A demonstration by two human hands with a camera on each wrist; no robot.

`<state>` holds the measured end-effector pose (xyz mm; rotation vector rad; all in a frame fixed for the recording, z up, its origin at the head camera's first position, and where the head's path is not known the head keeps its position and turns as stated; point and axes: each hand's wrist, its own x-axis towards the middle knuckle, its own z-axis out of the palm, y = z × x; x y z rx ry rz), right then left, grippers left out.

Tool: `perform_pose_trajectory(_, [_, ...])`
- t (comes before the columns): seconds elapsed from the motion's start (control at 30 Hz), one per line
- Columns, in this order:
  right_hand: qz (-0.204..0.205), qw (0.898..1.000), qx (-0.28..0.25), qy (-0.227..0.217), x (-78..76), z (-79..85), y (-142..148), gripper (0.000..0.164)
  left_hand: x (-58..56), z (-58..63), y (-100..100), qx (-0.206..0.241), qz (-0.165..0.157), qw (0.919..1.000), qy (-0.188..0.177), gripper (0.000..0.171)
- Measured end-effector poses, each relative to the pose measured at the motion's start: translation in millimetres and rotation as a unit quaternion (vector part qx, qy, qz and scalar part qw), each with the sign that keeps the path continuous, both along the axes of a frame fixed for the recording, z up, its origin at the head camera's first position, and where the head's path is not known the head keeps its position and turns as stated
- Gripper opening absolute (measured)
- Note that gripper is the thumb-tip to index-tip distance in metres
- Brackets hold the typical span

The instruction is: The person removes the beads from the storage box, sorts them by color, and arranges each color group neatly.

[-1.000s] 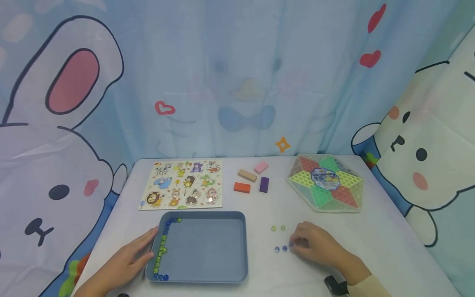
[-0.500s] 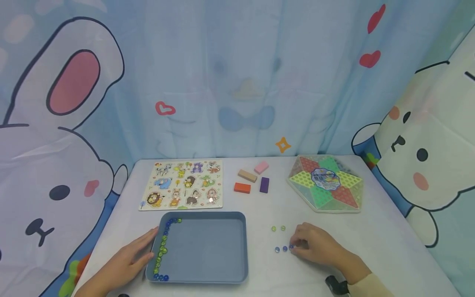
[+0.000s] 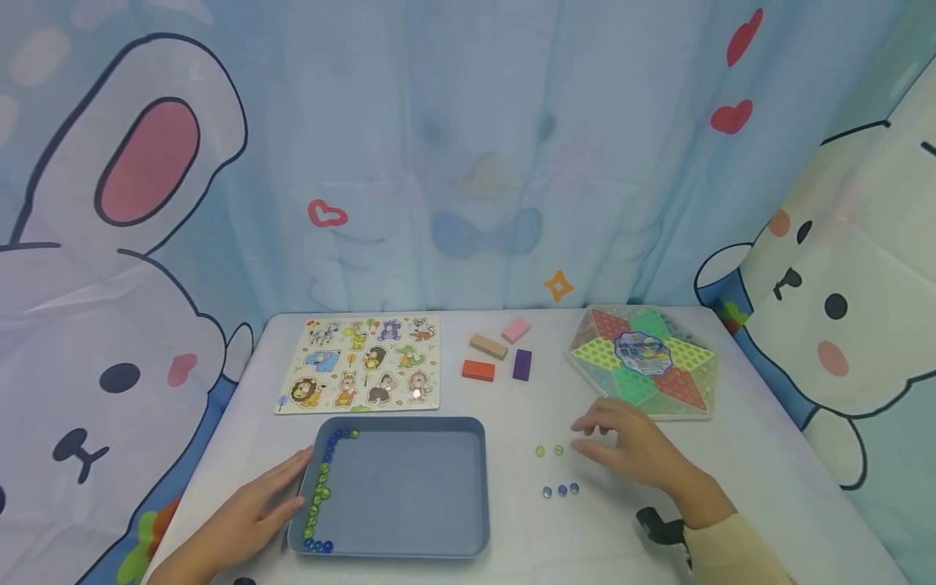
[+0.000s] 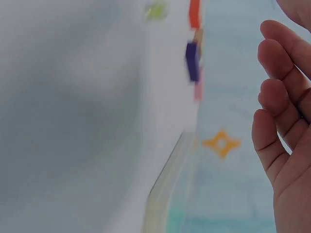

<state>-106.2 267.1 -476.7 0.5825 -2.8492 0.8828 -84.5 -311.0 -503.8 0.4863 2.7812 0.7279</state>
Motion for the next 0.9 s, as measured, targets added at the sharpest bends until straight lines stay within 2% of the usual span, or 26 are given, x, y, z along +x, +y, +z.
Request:
perform_pose_trajectory(0.2, [0.077, 0.997, 0.022, 0.003, -20.2, 17.8, -55.1, 0.02, 1.9, 1.3, 1.8, 0.001, 0.002, 0.9999, 0.013, 0.067])
perform_pose_trajectory(0.4, [0.177, 0.982, 0.063, 0.029, -36.4, 31.0, -123.3, 0.026, 3.1, 2.1, 2.5, 0.003, 0.001, 0.9998, 0.017, 0.067])
perform_pose_trajectory(0.57, [0.245, 0.965, 0.09, 0.031, -45.2, 35.9, -174.3, 0.031, 1.5, -1.4, 1.7, -0.003, 0.0, 0.9999, 0.015, 0.068])
perform_pose_trajectory(0.7, [0.301, 0.947, 0.096, 0.057, -46.2, 38.4, -210.2, 0.032, 0.4, -4.2, 0.7, -0.004, -0.003, 0.9998, 0.02, 0.068])
perform_pose_trajectory(0.9, [0.375, 0.915, 0.121, 0.088, -44.6, 26.2, -257.0, 0.032, 1.1, -3.7, -0.7, 0.009, 0.0, 1.0, 0.002, 0.071])
